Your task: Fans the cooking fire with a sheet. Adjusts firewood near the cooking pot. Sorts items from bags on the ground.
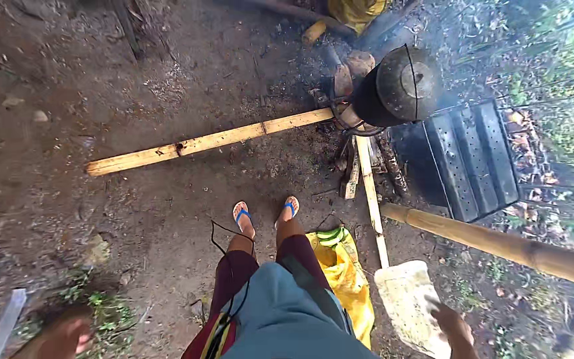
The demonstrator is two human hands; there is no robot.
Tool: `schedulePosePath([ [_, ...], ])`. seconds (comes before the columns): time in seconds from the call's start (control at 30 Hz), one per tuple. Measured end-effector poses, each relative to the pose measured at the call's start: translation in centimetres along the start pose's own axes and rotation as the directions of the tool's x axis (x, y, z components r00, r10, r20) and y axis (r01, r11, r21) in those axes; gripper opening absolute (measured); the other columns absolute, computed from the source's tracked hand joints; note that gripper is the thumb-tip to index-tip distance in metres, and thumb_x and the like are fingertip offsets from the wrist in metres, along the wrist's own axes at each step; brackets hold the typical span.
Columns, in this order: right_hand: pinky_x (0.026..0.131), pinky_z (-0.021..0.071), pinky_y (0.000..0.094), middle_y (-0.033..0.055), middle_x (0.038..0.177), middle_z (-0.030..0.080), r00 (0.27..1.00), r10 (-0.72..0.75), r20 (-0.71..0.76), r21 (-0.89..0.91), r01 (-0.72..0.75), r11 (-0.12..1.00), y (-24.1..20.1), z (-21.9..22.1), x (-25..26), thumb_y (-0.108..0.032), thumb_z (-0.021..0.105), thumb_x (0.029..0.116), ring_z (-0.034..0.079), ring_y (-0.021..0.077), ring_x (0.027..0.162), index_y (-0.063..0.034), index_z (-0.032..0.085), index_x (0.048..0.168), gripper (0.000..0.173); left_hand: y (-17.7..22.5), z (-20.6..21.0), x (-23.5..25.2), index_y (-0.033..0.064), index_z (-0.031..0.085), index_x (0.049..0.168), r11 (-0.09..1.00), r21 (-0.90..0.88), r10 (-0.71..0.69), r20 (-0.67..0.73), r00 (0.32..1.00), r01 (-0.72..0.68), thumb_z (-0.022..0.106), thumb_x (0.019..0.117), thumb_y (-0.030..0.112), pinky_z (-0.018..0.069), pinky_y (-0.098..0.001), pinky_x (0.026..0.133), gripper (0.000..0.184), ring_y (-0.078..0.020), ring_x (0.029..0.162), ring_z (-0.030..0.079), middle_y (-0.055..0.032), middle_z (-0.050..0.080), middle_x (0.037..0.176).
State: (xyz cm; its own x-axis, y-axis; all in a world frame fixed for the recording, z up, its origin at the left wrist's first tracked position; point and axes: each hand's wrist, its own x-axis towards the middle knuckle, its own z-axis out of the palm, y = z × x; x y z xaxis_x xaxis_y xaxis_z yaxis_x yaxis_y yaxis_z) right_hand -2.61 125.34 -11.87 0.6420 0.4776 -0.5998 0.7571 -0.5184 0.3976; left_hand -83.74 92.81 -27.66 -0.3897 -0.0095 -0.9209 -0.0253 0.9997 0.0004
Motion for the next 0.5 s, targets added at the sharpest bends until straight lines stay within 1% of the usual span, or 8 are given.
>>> schedulePosePath([
  [0.03, 0.109, 0.0386, 0.0723, 0.0327, 0.138, 0.06, 0.999, -0.001, 0.044, -0.021, 0.002, 1.0, -0.7, 0.2, 0.1, -0.02, 0.065, 0.1016, 0.053, 0.0538, 0.132, -0.0036, 0.065, 0.137, 0.039, 2.9, -2.1, 1.0, -0.007, 0.046, 0.145, 0.997, 0.004, 0.081, -0.054, 0.995, -0.081, 0.042, 0.1103, 0.019, 0.0502, -0.0591, 0.095, 0.044, -0.0428, 0.108, 0.065, -0.0347, 0.06, 0.127],
  [0.13, 0.112, 0.038, 0.0686, 0.0328, 0.139, 0.059, 0.994, -0.007, 0.107, 0.016, 0.005, 1.0, -2.8, 1.1, 0.7, -0.02, 0.068, 0.1006, 0.052, 0.0509, 0.134, 0.0002, 0.062, 0.138, 0.043, 13.6, -7.9, 2.3, -0.006, 0.045, 0.147, 0.955, 0.103, 0.29, -0.158, 0.944, -0.277, 0.04, 0.1127, 0.025, 0.0465, -0.0651, 0.1, 0.047, -0.0493, 0.114, 0.063, -0.0367, 0.06, 0.127],
  [0.2, 0.113, 0.0379, 0.0677, 0.0344, 0.139, 0.058, 0.995, -0.016, 0.1, 0.112, 0.004, 0.994, -3.6, 2.1, 1.5, -0.019, 0.07, 0.0994, 0.052, 0.0508, 0.135, 0.003, 0.061, 0.138, 0.046, 19.9, -10.8, 3.6, -0.0028, 0.049, 0.145, 0.902, 0.212, 0.414, -0.187, 0.891, -0.375, 0.041, 0.1124, 0.029, 0.0456, -0.0681, 0.099, 0.046, -0.0504, 0.112, 0.064, -0.0351, 0.063, 0.123],
  [0.23, 0.113, 0.0372, 0.0675, 0.0348, 0.14, 0.057, 0.996, -0.012, 0.091, 0.153, -0.002, 0.988, -4.1, 2.5, 1.9, -0.019, 0.071, 0.0988, 0.051, 0.0509, 0.136, 0.0037, 0.06, 0.138, 0.047, 22.9, -12.0, 3.8, -0.0009, 0.05, 0.145, 0.876, 0.258, 0.459, -0.185, 0.869, -0.408, 0.043, 0.1121, 0.029, 0.0451, -0.0688, 0.1, 0.046, -0.0507, 0.113, 0.064, -0.0346, 0.063, 0.124],
  [0.3, 0.112, 0.038, 0.0683, 0.0356, 0.139, 0.057, 0.997, 0.006, 0.075, 0.248, -0.024, 0.968, -5.9, 2.9, 2.0, -0.018, 0.071, 0.0984, 0.051, 0.0523, 0.134, 0.0045, 0.06, 0.138, 0.046, 28.8, -13.7, 2.7, 0.0015, 0.05, 0.146, 0.823, 0.334, 0.531, -0.17, 0.83, -0.458, 0.044, 0.1119, 0.029, 0.0452, -0.0689, 0.1, 0.044, -0.0506, 0.112, 0.064, -0.0341, 0.064, 0.124],
  [0.4, 0.109, 0.0406, 0.0692, 0.0348, 0.135, 0.06, 0.998, 0.039, 0.048, 0.35, -0.053, 0.935, -10.4, 3.0, 2.2, -0.018, 0.07, 0.0989, 0.055, 0.0527, 0.13, 0.0025, 0.062, 0.137, 0.044, 35.1, -15.2, 0.1, 0.0037, 0.051, 0.147, 0.78, 0.359, 0.592, -0.158, 0.79, -0.513, 0.046, 0.1114, 0.026, 0.0465, -0.067, 0.099, 0.042, -0.0485, 0.109, 0.066, -0.0324, 0.066, 0.121],
  [0.47, 0.106, 0.0423, 0.0711, 0.0352, 0.133, 0.061, 0.999, 0.023, 0.029, 0.376, -0.032, 0.926, -14.0, 2.6, 3.3, -0.018, 0.068, 0.0998, 0.057, 0.054, 0.127, 0.0024, 0.062, 0.137, 0.043, 37.0, -15.3, -2.2, 0.0019, 0.05, 0.147, 0.802, 0.305, 0.579, -0.182, 0.795, -0.514, 0.046, 0.1112, 0.022, 0.0479, -0.065, 0.099, 0.041, -0.0479, 0.108, 0.067, -0.0331, 0.065, 0.121],
  [0.5, 0.106, 0.042, 0.0715, 0.0343, 0.134, 0.061, 0.999, 0.012, 0.04, 0.354, -0.025, 0.935, -16.0, 2.5, 3.8, -0.02, 0.067, 0.1007, 0.057, 0.0534, 0.127, 0.0005, 0.063, 0.137, 0.042, 37.1, -15.3, -3.0, 0.0003, 0.049, 0.147, 0.821, 0.28, 0.556, -0.193, 0.808, -0.498, 0.046, 0.1113, 0.02, 0.0489, -0.0641, 0.098, 0.041, -0.0477, 0.107, 0.067, -0.0336, 0.065, 0.12],
])
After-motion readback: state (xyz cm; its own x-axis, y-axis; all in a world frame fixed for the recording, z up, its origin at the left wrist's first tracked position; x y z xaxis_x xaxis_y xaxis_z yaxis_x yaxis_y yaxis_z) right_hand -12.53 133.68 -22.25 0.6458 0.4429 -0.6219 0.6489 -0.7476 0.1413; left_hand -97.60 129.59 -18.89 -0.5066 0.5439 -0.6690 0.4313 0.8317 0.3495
